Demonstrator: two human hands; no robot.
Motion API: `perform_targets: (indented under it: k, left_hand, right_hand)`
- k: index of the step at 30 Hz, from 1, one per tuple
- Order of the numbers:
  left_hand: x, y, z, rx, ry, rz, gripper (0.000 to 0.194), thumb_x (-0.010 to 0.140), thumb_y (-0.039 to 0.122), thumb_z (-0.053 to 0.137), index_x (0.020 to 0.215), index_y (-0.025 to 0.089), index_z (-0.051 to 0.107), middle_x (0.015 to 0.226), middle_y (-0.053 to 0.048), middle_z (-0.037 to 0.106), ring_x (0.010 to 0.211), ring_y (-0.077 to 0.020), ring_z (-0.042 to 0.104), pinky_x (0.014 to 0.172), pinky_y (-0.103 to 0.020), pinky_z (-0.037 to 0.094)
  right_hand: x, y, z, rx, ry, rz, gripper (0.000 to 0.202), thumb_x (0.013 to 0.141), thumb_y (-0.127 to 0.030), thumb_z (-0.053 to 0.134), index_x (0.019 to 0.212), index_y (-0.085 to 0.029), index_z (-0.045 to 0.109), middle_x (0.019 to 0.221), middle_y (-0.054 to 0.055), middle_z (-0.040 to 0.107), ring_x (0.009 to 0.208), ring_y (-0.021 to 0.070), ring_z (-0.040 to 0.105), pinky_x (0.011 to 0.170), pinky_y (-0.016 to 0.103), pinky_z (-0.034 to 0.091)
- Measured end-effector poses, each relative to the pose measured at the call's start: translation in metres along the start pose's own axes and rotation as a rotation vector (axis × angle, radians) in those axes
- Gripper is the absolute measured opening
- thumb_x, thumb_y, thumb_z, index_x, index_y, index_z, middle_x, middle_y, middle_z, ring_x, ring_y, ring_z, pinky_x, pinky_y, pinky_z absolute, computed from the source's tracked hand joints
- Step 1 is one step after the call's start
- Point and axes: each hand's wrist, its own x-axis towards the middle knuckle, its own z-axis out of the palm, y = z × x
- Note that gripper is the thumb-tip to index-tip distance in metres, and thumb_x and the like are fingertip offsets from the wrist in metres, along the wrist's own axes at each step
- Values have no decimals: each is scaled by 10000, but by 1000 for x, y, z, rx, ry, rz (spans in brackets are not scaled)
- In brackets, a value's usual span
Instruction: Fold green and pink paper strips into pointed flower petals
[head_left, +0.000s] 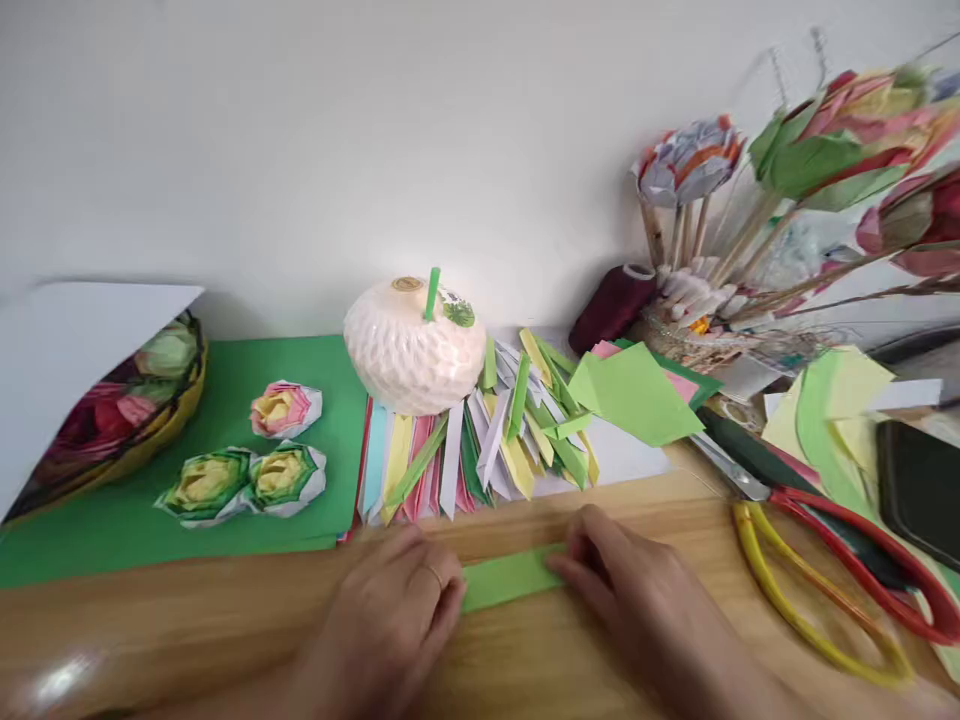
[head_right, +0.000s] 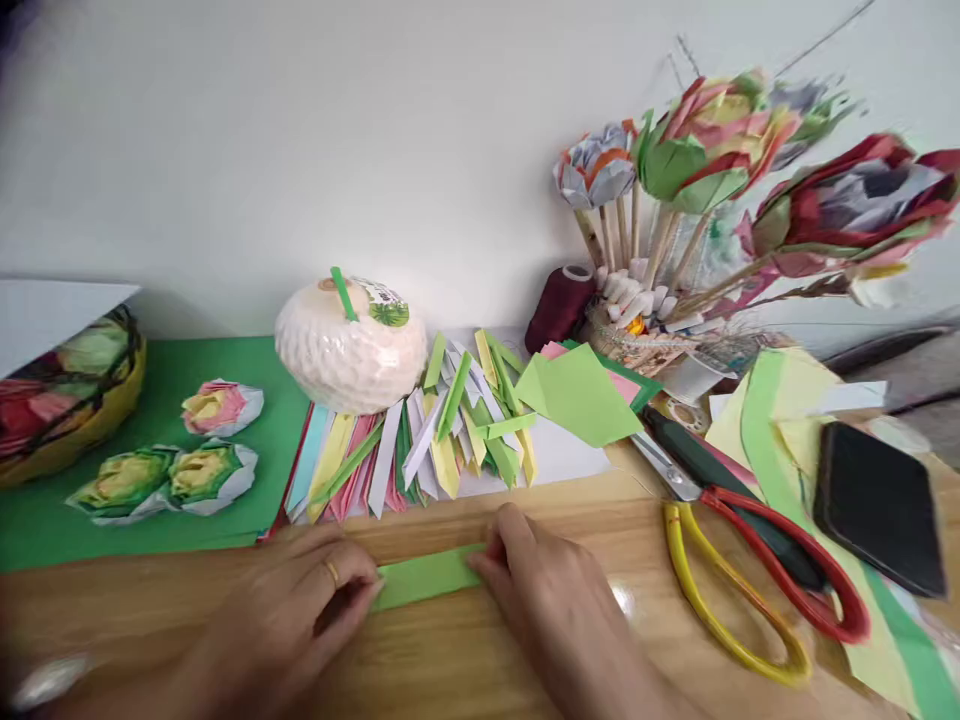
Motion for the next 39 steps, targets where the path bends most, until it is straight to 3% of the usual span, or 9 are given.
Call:
perform_targets:
  k: [12,17,19,23,29,32,34,36,39]
  left_hand:
    - [1,0,2,-8,12,19,261,886,43,380,677,174,467,590,29,526,564,-130,479,554,-229,368]
    - [2,1,1,95,-28,23,349,947,99,315,655,168,492,626,0,526,603,-144,480,569,-250,370]
    - [1,1,0,171,-18,88,367,969,123,307,692,164,544,677,-14,551,627,-148,485,561,-253,369]
    - [-3,3,-1,339,62,355,244,956,125,386,922,152,627,721,-17,581,663,-160,489,572,-273,376]
    - [-12,8,1,427,-37,393,304,925,83,342,1099,71,591,762,-54,592,650,-171,492,554,-303,351]
    - [-15,9,2,456,-63,395,324,896,73,346,1125,61,574,754,-56,582,650,-177,489,547,-309,334]
    - [-17,10,2,481,-82,389,323,886,78,354,1122,64,575,747,-53,577,657,-180,488,549,-310,327]
    - [-18,10,2,496,-94,382,306,888,90,371,1110,66,581,726,-42,567,647,-176,481,546,-310,314]
    - [-19,11,2,501,-106,370,315,900,97,355,1119,64,580,719,-37,559,636,-175,477,551,-314,303]
  right_hand:
    - [5,2,3,-35,7,-31,224,844,-190,570,727,-238,385,587,-78,564,459,129,547,443,219,353]
    - [5,0,1,-47,4,-39,239,822,-174,605,727,-236,394,576,-79,562,443,128,527,425,215,334]
    - [5,-1,0,-44,9,-34,238,829,-181,606,729,-234,397,579,-74,567,447,129,530,427,216,338]
    - [5,-4,-1,-34,14,-31,239,836,-178,611,724,-229,406,583,-69,574,453,128,539,430,215,349]
    - [3,-3,-2,-74,79,-98,203,861,-176,579,716,-212,442,602,-49,575,469,129,545,429,224,373]
    - [1,-7,-4,-195,225,-268,197,942,-211,440,770,-184,533,679,15,611,575,175,580,495,274,422]
    - [-1,-14,-5,-242,292,-409,256,979,-208,354,944,-147,600,844,59,674,759,199,623,657,313,471]
    - [-5,-21,-5,-299,312,-528,305,995,-237,338,1125,-115,586,1087,78,679,1029,207,591,885,334,427]
    - [-12,-27,2,-425,309,-602,546,977,-508,288,1171,-95,586,1255,96,611,1208,215,483,983,347,341]
